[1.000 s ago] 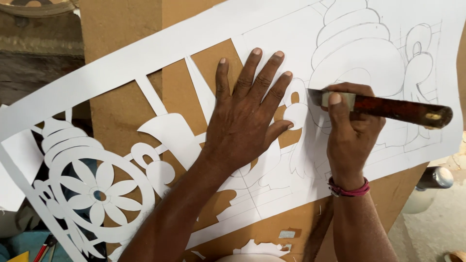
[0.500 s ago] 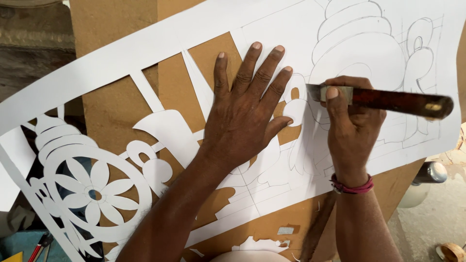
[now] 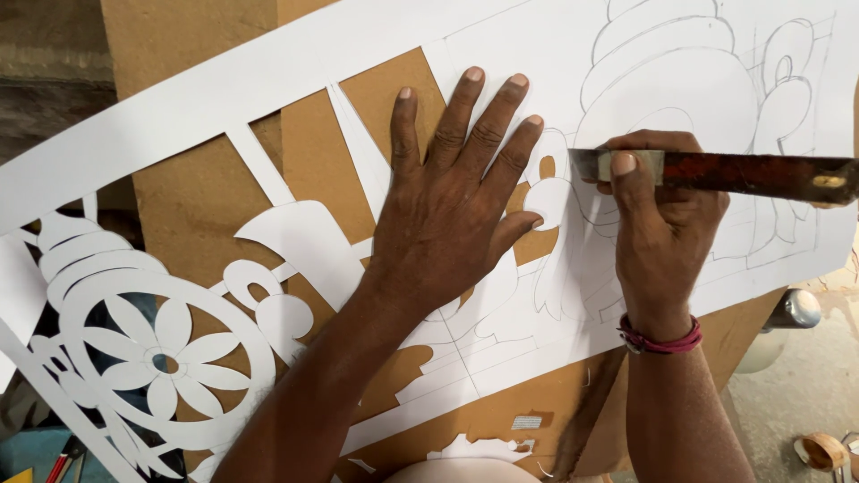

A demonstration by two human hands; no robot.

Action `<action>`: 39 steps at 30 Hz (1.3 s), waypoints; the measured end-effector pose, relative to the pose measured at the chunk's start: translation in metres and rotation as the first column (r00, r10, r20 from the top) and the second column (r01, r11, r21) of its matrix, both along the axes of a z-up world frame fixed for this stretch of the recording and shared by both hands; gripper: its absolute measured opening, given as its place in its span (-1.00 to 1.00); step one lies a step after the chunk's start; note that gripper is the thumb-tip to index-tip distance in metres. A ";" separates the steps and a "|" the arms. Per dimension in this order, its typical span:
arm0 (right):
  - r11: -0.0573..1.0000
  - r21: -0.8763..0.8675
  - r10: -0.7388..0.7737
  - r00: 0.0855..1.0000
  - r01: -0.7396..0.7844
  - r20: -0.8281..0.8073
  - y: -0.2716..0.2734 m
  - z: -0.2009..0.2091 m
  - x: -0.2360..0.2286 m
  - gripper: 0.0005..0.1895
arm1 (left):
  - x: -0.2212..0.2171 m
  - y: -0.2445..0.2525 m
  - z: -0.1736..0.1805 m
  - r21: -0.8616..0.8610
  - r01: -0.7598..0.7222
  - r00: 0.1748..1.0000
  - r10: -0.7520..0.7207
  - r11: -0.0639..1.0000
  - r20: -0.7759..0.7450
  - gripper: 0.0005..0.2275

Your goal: The person cuts a design into a white sheet of paper using a utility knife, occasionally using a pencil to draw additional outlines before continuing to cut.

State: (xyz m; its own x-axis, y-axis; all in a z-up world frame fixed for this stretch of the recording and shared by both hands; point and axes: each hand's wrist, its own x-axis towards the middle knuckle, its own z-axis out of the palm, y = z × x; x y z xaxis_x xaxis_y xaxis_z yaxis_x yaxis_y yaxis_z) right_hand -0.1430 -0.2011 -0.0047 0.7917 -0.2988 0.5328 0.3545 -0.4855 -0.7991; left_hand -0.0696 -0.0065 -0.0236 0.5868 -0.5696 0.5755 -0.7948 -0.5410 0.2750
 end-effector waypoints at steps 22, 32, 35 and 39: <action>0.962 -0.225 0.141 0.988 -0.152 -0.063 0.007 0.030 0.008 -0.89 | 0.004 -0.001 -0.004 0.015 -0.005 1.000 0.005 1.000 -0.013 -0.23; 0.977 -0.180 0.096 0.991 -0.112 -0.093 0.011 0.025 0.000 -0.91 | 0.003 -0.003 -0.004 0.019 -0.020 1.000 0.020 1.000 -0.010 -0.23; 0.989 -0.124 0.064 0.991 -0.079 -0.117 0.017 0.026 -0.003 -0.89 | 0.003 -0.003 -0.004 0.004 -0.017 1.000 0.017 1.000 -0.014 -0.22; 0.994 -0.098 0.036 0.987 -0.052 -0.157 0.010 0.017 -0.011 -0.87 | 0.003 -0.003 -0.004 0.003 -0.014 1.000 0.014 1.000 -0.004 -0.22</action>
